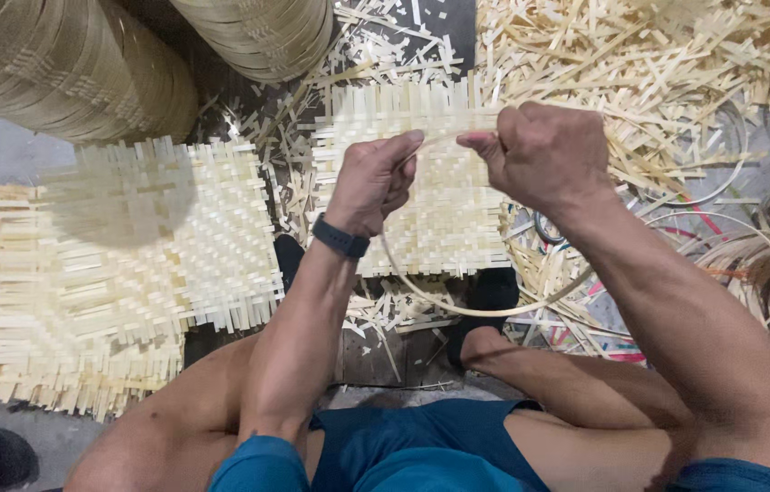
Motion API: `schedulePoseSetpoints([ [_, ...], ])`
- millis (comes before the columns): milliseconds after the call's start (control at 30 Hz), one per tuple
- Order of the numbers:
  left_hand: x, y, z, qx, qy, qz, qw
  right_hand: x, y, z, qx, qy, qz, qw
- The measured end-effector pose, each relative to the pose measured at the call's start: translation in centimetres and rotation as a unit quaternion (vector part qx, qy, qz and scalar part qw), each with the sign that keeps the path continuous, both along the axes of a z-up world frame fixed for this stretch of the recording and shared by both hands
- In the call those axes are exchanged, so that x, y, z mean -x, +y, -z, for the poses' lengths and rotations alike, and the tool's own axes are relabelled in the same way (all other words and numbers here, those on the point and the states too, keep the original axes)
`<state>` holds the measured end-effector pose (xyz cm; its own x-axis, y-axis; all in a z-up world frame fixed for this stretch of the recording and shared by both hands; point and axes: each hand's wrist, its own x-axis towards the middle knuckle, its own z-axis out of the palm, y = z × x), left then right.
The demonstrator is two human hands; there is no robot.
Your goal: The person sits on the floor and repeatedly assembles round woven basket bases. They place a pre-woven mat onto a circular frame, press it into place, and trim the excess material with shears. The finished bases are stacked nearby.
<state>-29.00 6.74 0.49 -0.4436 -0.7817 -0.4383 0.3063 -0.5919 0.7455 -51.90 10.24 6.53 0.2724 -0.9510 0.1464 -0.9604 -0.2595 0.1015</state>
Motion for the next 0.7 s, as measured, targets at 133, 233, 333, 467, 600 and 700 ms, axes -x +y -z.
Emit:
schedulePoseSetpoints([
  [133,-0.6,-0.3,2.3,0.011,-0.067,-0.008,0.998,1.7,-0.8,1.2,0.006,-0.181,-0.001,0.984],
  [233,-2.9,-1.5,4.0,-0.021,0.246,-0.185,0.951,5.8,-1.4,0.0,-0.158,-0.640,0.248,0.710],
  [333,-3.2,-1.7,5.0,-0.057,0.289,-0.213,0.932,5.7,0.5,2.5,-0.196,-0.783,0.189,0.559],
  [467,-4.4,-2.9,4.2,-0.035,0.131,-0.093,0.986,6.6,0.8,5.5,-0.226,-0.848,0.171,0.447],
  [600,-3.9,-3.8,3.6,-0.070,0.059,-0.048,0.995,5.5,0.3,6.2,-0.229,-0.837,0.244,0.433],
  [700,-4.5,-3.4,4.0,-0.080,0.025,-0.056,0.995,5.3,0.5,5.8,-0.227,-0.810,0.276,0.466],
])
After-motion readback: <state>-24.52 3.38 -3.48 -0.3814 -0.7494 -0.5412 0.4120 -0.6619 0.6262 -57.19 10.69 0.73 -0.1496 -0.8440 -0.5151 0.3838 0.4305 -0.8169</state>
